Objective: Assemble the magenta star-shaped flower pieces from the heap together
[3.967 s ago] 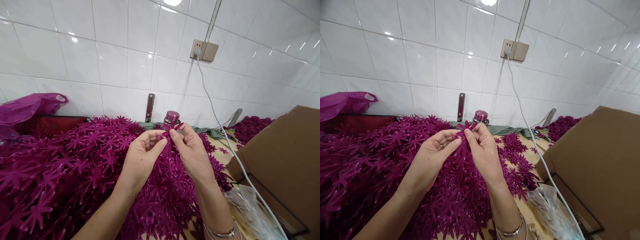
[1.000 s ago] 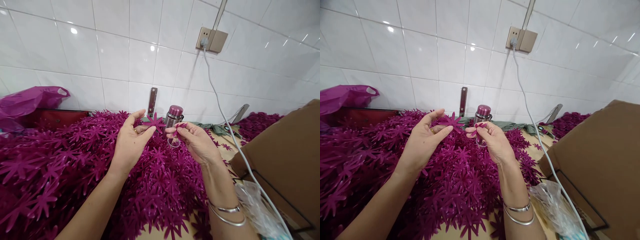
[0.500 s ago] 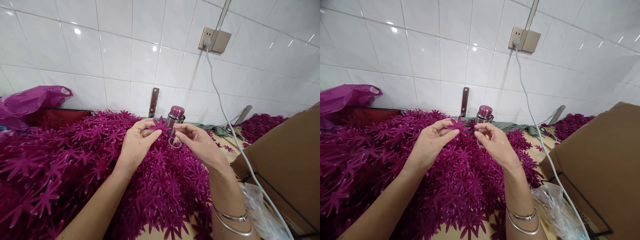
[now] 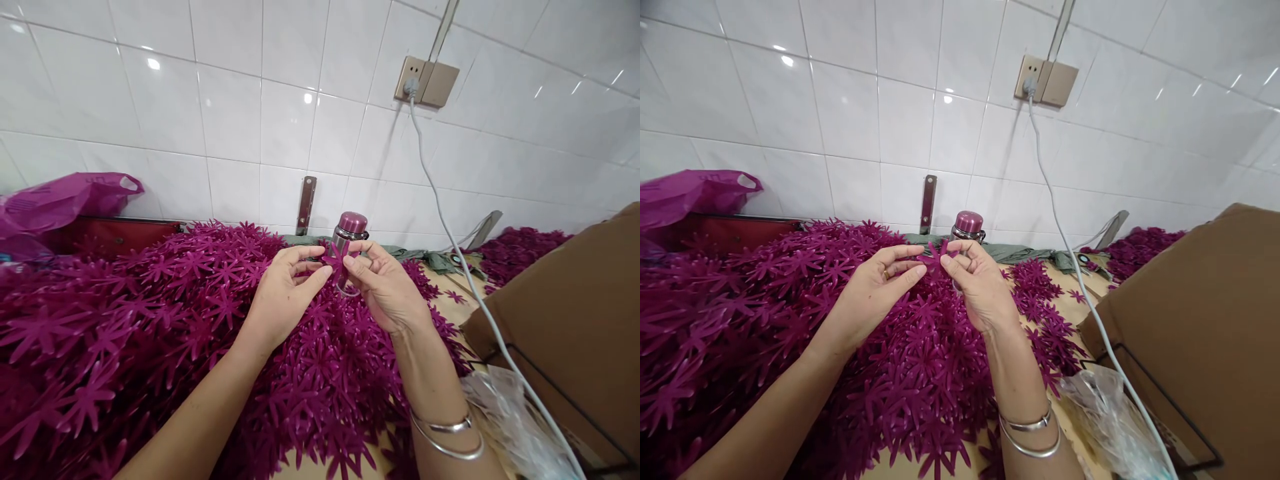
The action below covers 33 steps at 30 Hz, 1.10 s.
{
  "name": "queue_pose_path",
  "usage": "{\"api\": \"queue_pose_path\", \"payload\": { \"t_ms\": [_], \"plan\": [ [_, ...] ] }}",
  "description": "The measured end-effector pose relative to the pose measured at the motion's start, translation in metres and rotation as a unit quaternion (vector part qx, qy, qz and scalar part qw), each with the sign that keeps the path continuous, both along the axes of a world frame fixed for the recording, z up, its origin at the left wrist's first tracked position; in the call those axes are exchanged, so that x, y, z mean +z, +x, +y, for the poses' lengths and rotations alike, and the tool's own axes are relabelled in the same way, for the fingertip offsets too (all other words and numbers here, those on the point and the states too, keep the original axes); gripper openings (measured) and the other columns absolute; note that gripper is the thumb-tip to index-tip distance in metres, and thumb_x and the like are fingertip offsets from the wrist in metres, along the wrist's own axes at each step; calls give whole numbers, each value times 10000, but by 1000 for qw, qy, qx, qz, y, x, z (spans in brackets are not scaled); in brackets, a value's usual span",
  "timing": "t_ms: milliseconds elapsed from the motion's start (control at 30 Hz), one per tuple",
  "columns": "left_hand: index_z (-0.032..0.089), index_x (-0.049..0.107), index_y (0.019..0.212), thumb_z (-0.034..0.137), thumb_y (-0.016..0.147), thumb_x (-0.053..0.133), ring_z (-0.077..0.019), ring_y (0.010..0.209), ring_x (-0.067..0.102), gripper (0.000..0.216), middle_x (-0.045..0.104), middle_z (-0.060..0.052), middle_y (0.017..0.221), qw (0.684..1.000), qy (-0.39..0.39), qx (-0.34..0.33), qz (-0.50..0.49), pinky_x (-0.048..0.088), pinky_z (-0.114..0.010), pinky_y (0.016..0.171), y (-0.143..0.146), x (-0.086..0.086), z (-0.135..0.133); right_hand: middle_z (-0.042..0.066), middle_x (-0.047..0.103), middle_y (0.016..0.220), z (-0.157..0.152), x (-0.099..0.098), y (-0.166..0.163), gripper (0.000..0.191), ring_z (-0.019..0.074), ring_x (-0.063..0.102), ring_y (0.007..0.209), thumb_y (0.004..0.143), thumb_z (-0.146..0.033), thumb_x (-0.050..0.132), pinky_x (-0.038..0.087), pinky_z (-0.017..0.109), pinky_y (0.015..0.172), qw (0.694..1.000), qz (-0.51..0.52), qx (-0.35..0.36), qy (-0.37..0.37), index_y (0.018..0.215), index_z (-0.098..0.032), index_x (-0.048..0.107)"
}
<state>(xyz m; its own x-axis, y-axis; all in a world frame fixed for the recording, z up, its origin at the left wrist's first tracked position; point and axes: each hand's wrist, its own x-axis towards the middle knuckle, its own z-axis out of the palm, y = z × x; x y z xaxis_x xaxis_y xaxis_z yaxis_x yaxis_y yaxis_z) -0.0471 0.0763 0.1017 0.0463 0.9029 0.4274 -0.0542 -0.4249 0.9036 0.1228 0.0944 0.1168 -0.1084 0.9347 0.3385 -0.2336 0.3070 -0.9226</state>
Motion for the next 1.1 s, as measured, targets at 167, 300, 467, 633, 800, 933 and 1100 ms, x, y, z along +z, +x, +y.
{"api": "queue_pose_path", "payload": {
  "t_ms": [167, 300, 467, 633, 800, 933, 1100],
  "plan": [
    [146, 700, 1191, 326, 907, 722, -171, 960, 709, 337, 774, -75, 1049, 998, -40, -37, -22, 549, -313, 927, 1, 4, -3, -61, 608, 680, 3, -4, -3, 429, 94, 442, 586, 653, -468, 942, 361, 243, 561, 999, -10, -28, 22, 882, -217, 680],
    [151, 722, 1061, 305, 890, 735, -149, 850, 694, 231, 770, -45, 953, 998, -40, -40, -29, 541, -284, 847, 1, 7, -5, -78, 504, 623, 3, -10, -7, 357, 97, 351, 545, 781, -513, 845, 283, 258, 534, 993, -72, -69, 63, 927, -232, 680],
    [154, 723, 994, 292, 867, 745, -151, 811, 679, 189, 761, -35, 899, 998, -35, -35, -29, 526, -281, 806, 1, 5, -4, -52, 475, 650, -3, -10, -13, 330, 119, 364, 590, 908, -549, 697, 295, 282, 574, 973, -148, -127, 124, 873, -223, 658],
    [147, 720, 950, 314, 897, 716, -142, 805, 647, 175, 735, -30, 889, 1000, -12, -14, 1, 510, -276, 810, 0, 2, -3, -29, 443, 669, -6, -8, -16, 416, 143, 382, 643, 972, -562, 602, 319, 295, 613, 955, -184, -184, 145, 725, -229, 572],
    [162, 695, 925, 316, 906, 704, -130, 809, 637, 156, 700, -5, 865, 1000, -11, -10, -21, 534, -286, 858, -3, 4, 0, -4, 564, 704, 1, -12, -10, 424, 167, 473, 666, 968, -612, 590, 382, 294, 613, 967, -113, -187, 130, 745, -252, 602],
    [164, 680, 885, 333, 862, 758, -127, 791, 675, 188, 698, 0, 819, 996, -38, -7, -82, 567, -295, 871, -5, 6, 3, 3, 661, 748, 8, -12, 5, 304, 149, 508, 601, 909, -552, 708, 398, 290, 568, 979, -53, -168, 105, 816, -264, 690],
    [165, 704, 885, 341, 822, 812, -117, 797, 710, 216, 719, 4, 845, 988, -51, -20, -145, 573, -274, 852, -4, 5, 5, 2, 655, 689, 3, -1, 25, 281, 147, 537, 608, 826, -486, 804, 423, 289, 579, 982, -168, -60, 59, 780, -229, 702]
  ]
}}
